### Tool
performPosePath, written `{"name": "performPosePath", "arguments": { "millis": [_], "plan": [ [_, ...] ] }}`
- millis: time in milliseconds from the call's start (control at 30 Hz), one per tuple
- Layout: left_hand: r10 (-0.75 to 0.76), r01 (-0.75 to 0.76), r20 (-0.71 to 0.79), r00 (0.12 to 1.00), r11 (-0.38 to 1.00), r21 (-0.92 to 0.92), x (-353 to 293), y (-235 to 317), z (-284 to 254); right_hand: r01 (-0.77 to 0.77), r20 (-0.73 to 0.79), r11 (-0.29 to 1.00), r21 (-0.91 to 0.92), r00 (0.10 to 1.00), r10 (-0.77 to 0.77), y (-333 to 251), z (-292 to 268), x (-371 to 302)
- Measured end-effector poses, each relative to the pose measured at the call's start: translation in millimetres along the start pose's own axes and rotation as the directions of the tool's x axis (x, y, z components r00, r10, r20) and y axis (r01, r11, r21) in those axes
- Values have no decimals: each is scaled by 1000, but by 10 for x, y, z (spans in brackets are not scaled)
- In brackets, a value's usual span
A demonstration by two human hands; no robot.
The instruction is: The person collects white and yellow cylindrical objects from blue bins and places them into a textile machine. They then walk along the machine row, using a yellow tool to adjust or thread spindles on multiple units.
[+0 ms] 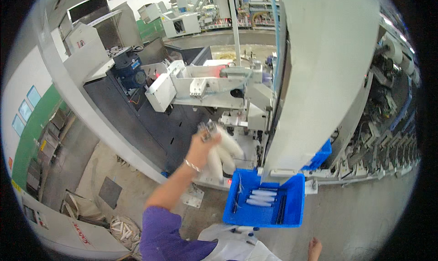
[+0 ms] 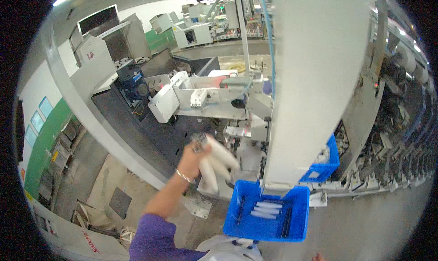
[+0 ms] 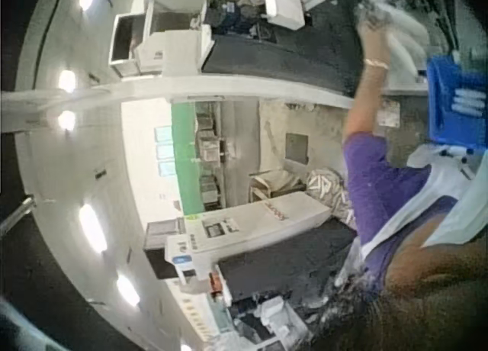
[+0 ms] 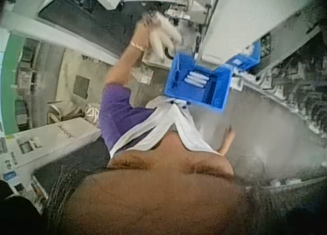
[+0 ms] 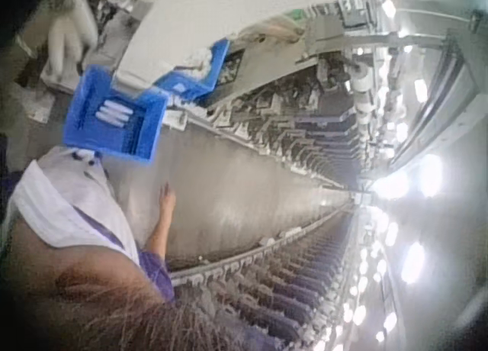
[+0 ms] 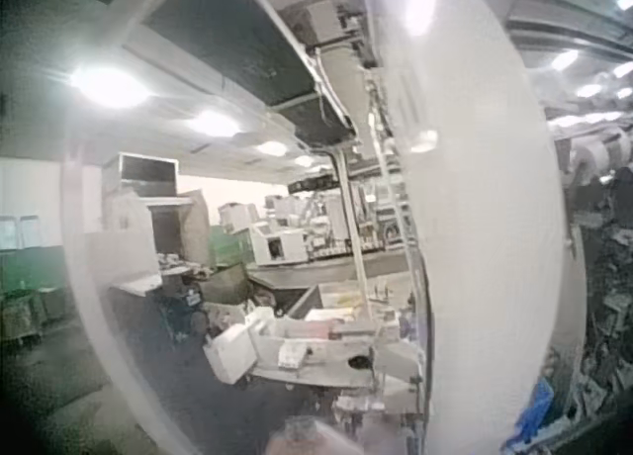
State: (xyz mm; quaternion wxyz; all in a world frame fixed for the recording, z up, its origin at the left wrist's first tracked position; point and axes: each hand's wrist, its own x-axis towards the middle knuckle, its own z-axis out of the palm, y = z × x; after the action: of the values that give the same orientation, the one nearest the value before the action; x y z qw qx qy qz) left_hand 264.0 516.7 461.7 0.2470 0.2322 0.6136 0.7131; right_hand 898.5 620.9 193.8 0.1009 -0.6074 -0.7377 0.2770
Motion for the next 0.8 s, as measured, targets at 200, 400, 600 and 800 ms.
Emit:
{"name": "performPosePath", "arguments": {
  "millis": [200, 400, 600, 800],
  "plan": [
    [857, -489, -291, 425, 488, 723, 2612, 2029, -958, 180, 29, 983, -41, 983, -179, 297, 325, 5],
    [852, -671, -137, 505, 488, 559, 2503, 1839, -735, -152, 236, 986, 74, 963, 131, -557, 259, -92],
    [-231, -522, 673, 703, 476, 708, 591, -641, -13, -198, 441, 878, 435, 898, -16, -1570, 227, 373],
    [-834, 369, 536, 132, 544, 754, -739, -3998, 923, 248, 586, 945, 212, 742, -326, -1824, 1327, 1481]
  ]
}}
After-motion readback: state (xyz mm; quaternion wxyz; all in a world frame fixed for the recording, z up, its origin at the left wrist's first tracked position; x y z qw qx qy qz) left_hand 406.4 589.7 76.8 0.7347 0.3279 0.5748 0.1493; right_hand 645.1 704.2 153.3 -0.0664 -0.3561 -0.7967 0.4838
